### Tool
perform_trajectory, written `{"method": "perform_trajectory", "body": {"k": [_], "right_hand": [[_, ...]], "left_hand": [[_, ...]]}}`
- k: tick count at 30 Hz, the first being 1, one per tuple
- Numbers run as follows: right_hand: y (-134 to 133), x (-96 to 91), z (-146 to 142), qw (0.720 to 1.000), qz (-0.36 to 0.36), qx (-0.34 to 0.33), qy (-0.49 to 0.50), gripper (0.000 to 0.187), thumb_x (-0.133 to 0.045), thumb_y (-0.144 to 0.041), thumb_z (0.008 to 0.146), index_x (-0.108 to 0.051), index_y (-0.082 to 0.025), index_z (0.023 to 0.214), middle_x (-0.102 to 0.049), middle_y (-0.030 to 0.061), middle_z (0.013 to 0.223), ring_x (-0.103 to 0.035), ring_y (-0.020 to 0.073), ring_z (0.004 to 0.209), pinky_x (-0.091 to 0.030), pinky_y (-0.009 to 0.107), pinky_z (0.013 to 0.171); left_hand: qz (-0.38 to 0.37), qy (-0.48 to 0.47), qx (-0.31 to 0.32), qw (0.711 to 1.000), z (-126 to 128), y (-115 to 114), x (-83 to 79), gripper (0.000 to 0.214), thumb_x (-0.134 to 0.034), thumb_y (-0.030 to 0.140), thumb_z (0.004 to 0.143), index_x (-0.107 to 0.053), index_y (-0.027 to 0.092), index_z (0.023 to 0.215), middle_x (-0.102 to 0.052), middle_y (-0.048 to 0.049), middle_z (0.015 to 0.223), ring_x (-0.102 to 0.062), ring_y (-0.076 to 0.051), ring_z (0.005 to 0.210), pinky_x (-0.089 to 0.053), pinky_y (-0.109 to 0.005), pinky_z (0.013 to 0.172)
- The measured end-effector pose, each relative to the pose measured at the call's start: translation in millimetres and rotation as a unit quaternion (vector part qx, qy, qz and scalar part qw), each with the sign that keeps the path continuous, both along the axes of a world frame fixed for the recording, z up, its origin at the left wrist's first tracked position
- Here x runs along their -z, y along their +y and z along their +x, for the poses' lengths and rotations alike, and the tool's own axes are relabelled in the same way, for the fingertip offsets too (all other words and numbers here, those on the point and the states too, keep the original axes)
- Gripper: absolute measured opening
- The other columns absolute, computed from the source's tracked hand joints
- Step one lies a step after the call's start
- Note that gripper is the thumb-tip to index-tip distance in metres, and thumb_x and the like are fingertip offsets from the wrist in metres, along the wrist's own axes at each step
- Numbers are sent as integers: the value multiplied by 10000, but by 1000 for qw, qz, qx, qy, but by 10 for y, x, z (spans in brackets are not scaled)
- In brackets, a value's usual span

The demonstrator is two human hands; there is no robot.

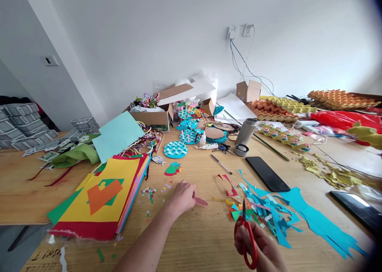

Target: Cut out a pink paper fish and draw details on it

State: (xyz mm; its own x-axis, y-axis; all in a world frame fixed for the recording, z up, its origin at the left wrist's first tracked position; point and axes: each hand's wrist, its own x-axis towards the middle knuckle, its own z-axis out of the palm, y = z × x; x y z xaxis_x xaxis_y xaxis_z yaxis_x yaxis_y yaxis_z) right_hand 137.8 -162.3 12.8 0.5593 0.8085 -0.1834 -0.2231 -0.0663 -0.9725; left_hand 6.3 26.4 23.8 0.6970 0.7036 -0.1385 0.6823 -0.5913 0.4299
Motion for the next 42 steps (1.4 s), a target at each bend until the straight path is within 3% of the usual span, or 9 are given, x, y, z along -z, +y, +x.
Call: {"method": "perform_trajectory", "body": {"k": [6,12,17,21,25,28,33,37,42], "right_hand": [[271,-138,278,997,-6,-50,-66,371,-773,-469,665,-545,-210,802,-609,-14,686,-561,139,602,-489,254,574],[668,-394,255,955,-19,-222,-196,336,-785,-382,654,-527,-193,757,-653,18,728,-567,146,625,-462,261,582],[831,-346,164,905,-34,-276,-322,264,-728,-323,695,-496,-197,706,-530,-50,592,-424,100,533,-303,218,482],[898,-292,156,901,-55,-316,-292,308,-745,-312,678,-457,-202,690,-492,-64,572,-398,92,521,-259,217,469],[966,-243,224,929,-34,-302,-210,331,-781,-329,646,-486,-191,706,-516,-55,592,-425,93,533,-277,217,482],[1029,-241,254,960,-20,-253,-122,392,-825,-345,582,-488,-194,712,-548,-49,588,-463,98,525,-296,211,476],[1151,-276,134,983,12,-176,-44,430,-847,-372,552,-501,-189,728,-544,-58,561,-456,86,493,-315,205,467],[1245,-233,2,989,25,-146,-21,469,-861,-404,514,-508,-188,735,-559,-49,556,-459,91,493,-326,212,465],[1326,-174,-39,982,12,-185,-29,477,-863,-431,498,-512,-186,709,-569,-40,545,-474,99,498,-345,220,475]], "left_hand": [[-96,-79,-18,992,-99,-73,-173,359,-590,546,786,-652,193,762,-646,-4,680,-542,-143,613,-336,-246,552],[-134,-88,22,987,-147,-232,-334,236,-604,415,771,-678,190,778,-664,-8,698,-552,-144,617,-340,-238,539],[-161,-106,26,981,-187,-286,-342,141,-601,295,737,-675,178,761,-648,-3,694,-545,-139,617,-349,-233,545],[-201,-151,2,968,-217,-265,-239,123,-573,159,661,-655,170,753,-627,1,671,-542,-139,604,-345,-232,538],[-279,-280,-87,914,-250,-228,-156,438,-650,123,613,-595,177,1044,-627,-1,766,-579,-147,659,-389,-226,572],[-352,-420,-148,823,-262,-229,-136,672,-753,198,605,-475,172,1216,-622,-21,841,-589,-156,719,-442,-252,639],[-444,-523,-211,697,-181,-275,-57,502,-788,378,641,-538,153,1014,-636,-51,864,-612,-160,703,-471,-278,639],[-420,-546,-251,680,-89,-254,60,383,-784,427,636,-593,130,785,-647,-52,742,-578,-130,630,-453,-258,624],[-349,-569,-257,699,-66,-201,155,339,-745,430,661,-675,120,779,-675,-68,744,-581,-150,673,-451,-264,655]]}}
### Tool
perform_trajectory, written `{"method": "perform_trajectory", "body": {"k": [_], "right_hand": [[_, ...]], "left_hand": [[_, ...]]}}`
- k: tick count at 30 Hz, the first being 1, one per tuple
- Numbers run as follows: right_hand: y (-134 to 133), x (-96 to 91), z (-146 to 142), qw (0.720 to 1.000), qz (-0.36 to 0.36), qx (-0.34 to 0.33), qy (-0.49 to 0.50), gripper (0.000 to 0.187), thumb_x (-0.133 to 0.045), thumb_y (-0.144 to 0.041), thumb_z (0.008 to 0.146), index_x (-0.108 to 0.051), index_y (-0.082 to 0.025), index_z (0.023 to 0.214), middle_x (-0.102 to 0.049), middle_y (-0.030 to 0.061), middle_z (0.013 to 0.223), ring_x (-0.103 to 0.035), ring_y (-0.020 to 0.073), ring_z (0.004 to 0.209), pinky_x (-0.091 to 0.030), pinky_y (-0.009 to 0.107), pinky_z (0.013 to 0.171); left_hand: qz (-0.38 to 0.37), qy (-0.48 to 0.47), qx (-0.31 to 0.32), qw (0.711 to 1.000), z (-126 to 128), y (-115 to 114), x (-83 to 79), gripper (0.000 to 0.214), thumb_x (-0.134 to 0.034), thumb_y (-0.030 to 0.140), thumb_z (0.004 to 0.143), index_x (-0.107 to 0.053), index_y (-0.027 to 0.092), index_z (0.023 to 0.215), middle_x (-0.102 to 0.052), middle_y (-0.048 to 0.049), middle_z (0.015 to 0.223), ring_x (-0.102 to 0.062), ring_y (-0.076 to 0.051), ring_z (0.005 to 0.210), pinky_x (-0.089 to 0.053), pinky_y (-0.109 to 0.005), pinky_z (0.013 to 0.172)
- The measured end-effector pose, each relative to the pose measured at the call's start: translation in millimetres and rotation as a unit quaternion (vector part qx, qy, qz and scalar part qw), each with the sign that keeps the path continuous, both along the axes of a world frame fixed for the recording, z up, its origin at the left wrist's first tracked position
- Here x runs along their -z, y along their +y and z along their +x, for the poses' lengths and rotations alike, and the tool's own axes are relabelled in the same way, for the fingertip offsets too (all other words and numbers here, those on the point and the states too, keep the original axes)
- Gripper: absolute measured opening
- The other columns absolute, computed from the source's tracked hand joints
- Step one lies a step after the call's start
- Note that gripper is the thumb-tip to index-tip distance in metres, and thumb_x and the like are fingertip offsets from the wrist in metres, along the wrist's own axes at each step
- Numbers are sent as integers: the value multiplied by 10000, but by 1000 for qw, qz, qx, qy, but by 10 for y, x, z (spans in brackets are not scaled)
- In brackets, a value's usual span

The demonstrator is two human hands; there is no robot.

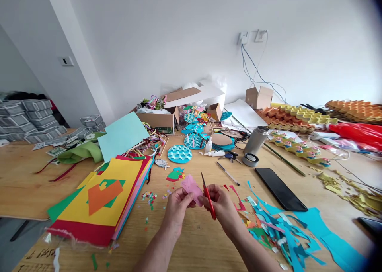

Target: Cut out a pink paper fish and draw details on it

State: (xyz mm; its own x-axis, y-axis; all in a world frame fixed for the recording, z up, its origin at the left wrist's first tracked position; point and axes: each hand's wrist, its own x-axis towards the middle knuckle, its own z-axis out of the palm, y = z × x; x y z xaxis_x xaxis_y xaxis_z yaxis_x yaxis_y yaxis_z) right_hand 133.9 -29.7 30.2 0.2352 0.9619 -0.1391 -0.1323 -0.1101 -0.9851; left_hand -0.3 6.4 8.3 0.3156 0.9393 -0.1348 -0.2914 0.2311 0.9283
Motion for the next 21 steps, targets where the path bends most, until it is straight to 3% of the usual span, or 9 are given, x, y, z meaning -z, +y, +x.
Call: {"method": "perform_trajectory", "body": {"k": [7,15,21], "right_hand": [[59,75,121,999,14,-40,20,443,-845,-412,561,-503,-187,731,-593,-38,595,-485,92,514,-349,220,496],[-15,224,77,998,1,-52,42,486,-873,-404,520,-487,-181,715,-554,-62,543,-456,73,482,-346,208,484],[-116,208,84,996,23,-80,22,461,-705,-583,697,-479,-182,710,-571,-26,569,-475,85,474,-360,224,481]], "left_hand": [[28,32,-9,999,-2,-14,99,278,-723,386,644,-678,128,738,-666,-48,681,-551,-152,625,-433,-256,599],[53,15,8,998,38,-23,128,242,-716,377,694,-672,141,720,-656,-22,689,-532,-135,639,-409,-241,631],[-11,-46,-27,998,-21,-25,83,273,-769,384,626,-656,144,692,-633,-16,653,-535,-137,613,-421,-251,616]]}}
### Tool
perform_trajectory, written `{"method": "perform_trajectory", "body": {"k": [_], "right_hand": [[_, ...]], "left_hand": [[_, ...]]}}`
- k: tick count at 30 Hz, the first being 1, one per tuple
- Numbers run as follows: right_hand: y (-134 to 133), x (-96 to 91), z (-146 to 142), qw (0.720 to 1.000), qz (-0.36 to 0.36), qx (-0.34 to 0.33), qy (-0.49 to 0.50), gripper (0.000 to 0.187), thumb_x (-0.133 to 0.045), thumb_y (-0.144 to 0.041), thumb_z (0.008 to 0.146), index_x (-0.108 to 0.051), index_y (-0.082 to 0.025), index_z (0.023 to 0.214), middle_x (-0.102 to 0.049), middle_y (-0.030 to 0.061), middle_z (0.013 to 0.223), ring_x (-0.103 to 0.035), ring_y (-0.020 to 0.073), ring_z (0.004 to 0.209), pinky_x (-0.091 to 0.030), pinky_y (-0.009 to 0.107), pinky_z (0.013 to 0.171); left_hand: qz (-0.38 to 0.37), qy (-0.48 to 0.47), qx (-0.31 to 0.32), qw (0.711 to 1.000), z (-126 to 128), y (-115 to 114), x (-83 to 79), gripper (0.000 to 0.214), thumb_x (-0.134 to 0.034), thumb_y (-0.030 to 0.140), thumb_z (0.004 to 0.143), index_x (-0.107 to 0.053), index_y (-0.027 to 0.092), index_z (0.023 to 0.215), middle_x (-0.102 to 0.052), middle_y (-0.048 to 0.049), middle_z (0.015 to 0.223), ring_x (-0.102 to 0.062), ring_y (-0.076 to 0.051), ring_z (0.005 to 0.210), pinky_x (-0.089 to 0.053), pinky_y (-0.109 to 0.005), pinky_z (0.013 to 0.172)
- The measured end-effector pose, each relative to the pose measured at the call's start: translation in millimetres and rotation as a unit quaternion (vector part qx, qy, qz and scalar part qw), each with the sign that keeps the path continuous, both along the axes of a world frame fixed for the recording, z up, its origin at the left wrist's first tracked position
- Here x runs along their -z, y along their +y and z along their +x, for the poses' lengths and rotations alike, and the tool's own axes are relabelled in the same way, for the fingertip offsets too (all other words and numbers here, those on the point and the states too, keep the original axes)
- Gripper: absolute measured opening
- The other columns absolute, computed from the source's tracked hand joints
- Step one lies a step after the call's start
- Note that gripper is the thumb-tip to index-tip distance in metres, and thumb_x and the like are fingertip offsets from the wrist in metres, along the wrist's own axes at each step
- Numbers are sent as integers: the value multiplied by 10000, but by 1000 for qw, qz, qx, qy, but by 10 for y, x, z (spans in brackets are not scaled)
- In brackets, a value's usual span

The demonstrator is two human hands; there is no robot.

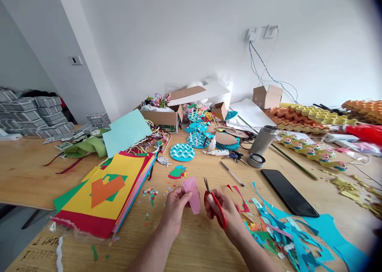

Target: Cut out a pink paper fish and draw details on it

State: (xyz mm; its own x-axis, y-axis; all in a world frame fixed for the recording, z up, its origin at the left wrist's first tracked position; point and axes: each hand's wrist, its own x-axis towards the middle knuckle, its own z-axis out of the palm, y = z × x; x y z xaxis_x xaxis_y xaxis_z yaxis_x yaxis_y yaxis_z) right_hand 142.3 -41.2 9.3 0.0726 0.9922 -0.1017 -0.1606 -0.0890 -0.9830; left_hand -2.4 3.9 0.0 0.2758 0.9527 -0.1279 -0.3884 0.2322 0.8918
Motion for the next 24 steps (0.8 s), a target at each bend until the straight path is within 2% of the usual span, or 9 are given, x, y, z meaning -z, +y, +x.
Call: {"method": "perform_trajectory", "body": {"k": [4,8,11,17,24], "right_hand": [[-52,9,-9,996,3,-88,-32,456,-640,-606,752,-471,-185,702,-580,-19,550,-488,90,450,-353,221,461],[-62,69,-43,988,-37,-146,-38,488,-666,-634,706,-468,-188,696,-579,-26,536,-506,100,410,-365,220,419],[-66,92,-60,986,-50,-152,-40,507,-682,-645,680,-479,-181,693,-574,-31,536,-509,98,402,-364,213,407],[-70,107,-33,985,-39,-168,6,504,-653,-649,717,-505,-167,709,-584,-15,569,-506,87,419,-367,208,422],[-75,82,-28,989,-32,-140,38,523,-628,-672,726,-492,-167,710,-564,-22,539,-477,76,393,-336,203,411]], "left_hand": [[-25,-47,-19,998,-42,7,-57,273,-792,350,596,-619,147,657,-587,2,618,-505,-118,580,-420,-241,593],[-20,-78,-24,996,-64,13,-65,261,-774,333,621,-592,150,656,-546,15,610,-471,-103,568,-402,-229,567],[-19,-81,-12,996,-52,0,-55,252,-753,334,635,-576,155,655,-533,16,604,-460,-106,559,-384,-231,545],[-13,-53,4,998,-6,-44,-61,262,-741,344,612,-560,155,617,-531,17,569,-448,-104,541,-380,-241,564],[-23,-31,65,997,-1,-74,-75,271,-741,366,597,-621,134,670,-604,-20,629,-500,-126,571,-394,-260,587]]}}
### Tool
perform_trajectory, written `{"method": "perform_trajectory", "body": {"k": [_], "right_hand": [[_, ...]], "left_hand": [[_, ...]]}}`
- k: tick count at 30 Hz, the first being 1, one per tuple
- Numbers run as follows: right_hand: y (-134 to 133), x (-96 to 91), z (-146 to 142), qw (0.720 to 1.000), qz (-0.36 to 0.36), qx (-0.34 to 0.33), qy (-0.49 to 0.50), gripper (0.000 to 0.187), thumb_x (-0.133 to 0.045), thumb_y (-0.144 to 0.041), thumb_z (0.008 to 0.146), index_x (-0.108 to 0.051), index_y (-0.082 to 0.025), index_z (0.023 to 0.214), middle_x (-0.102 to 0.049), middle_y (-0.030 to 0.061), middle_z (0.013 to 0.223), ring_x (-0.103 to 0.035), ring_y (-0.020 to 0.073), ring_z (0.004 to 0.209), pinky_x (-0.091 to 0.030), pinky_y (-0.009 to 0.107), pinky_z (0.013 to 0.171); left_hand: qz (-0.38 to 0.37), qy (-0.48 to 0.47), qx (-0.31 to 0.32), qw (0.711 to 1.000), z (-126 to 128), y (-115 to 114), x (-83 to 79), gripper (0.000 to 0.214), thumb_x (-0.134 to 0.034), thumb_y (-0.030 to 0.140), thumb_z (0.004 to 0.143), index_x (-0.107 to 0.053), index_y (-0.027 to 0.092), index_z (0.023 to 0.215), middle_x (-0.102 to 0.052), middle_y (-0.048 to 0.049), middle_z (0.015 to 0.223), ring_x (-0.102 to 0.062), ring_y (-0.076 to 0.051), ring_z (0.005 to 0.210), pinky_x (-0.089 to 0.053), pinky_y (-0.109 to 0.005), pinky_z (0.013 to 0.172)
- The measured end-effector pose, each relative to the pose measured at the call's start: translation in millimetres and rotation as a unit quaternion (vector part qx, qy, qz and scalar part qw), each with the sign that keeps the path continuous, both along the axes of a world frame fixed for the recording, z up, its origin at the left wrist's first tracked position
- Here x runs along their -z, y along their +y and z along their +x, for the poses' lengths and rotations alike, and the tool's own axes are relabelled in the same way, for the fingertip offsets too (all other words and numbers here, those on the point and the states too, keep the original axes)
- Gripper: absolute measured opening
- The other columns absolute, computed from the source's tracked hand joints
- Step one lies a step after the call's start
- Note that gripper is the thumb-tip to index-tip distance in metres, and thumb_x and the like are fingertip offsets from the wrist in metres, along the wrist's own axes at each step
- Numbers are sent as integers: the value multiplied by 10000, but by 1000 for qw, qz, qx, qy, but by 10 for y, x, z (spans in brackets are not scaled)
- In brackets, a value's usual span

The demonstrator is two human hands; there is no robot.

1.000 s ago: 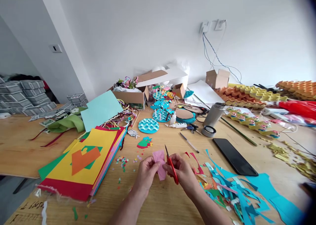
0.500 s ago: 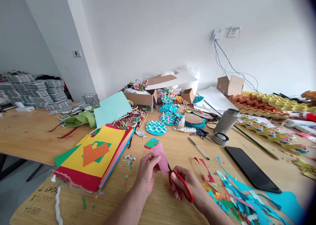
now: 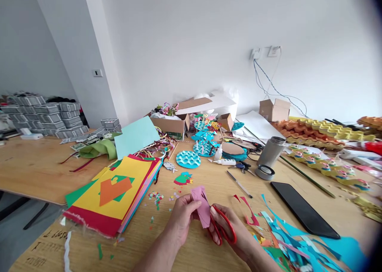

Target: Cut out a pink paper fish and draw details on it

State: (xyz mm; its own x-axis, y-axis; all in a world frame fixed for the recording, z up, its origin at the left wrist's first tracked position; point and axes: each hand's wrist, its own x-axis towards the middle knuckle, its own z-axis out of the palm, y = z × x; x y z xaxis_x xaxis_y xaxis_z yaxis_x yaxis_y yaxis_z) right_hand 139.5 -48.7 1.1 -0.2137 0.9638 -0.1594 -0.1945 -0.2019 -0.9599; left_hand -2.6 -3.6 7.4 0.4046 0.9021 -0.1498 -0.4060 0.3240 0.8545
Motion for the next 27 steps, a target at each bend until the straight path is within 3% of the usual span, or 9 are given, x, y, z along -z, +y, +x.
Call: {"method": "perform_trajectory", "body": {"k": [5,9,14,19,23,27], "right_hand": [[20,30,17,1000,-9,14,-3,535,-661,-675,688,-481,-172,707,-546,-40,499,-440,62,349,-286,186,370],[23,28,29,1000,-16,6,-11,543,-693,-670,651,-485,-171,711,-560,-34,523,-442,60,348,-296,186,369],[13,1,26,1000,-17,-2,-21,550,-686,-679,649,-485,-169,687,-553,-33,532,-444,61,362,-297,190,380],[10,32,36,999,-7,-20,-30,539,-641,-682,701,-492,-164,691,-548,-30,531,-446,60,365,-290,193,386],[17,64,50,999,-12,-37,-21,537,-630,-688,708,-494,-168,706,-550,-34,540,-447,62,363,-298,199,388],[5,47,50,999,-17,-46,-11,545,-627,-701,699,-507,-170,720,-563,-26,551,-471,76,394,-327,210,417]], "left_hand": [[15,30,8,999,-4,13,51,283,-735,355,602,-641,126,739,-628,-31,657,-514,-128,575,-390,-259,587],[41,75,-21,996,-14,32,58,362,-760,380,593,-602,154,828,-638,-20,650,-520,-132,540,-403,-257,559],[90,134,-73,984,-24,42,15,395,-667,566,688,-553,199,777,-579,8,604,-516,-145,522,-410,-254,511],[124,144,-100,977,-41,72,27,394,-651,561,699,-534,191,632,-493,26,555,-455,-126,518,-392,-243,502],[85,119,-106,984,-56,102,76,349,-710,482,644,-555,175,581,-473,35,502,-414,-105,482,-348,-236,485],[4,52,-70,996,-68,111,91,297,-763,389,563,-600,160,658,-527,25,547,-414,-91,479,-322,-225,467]]}}
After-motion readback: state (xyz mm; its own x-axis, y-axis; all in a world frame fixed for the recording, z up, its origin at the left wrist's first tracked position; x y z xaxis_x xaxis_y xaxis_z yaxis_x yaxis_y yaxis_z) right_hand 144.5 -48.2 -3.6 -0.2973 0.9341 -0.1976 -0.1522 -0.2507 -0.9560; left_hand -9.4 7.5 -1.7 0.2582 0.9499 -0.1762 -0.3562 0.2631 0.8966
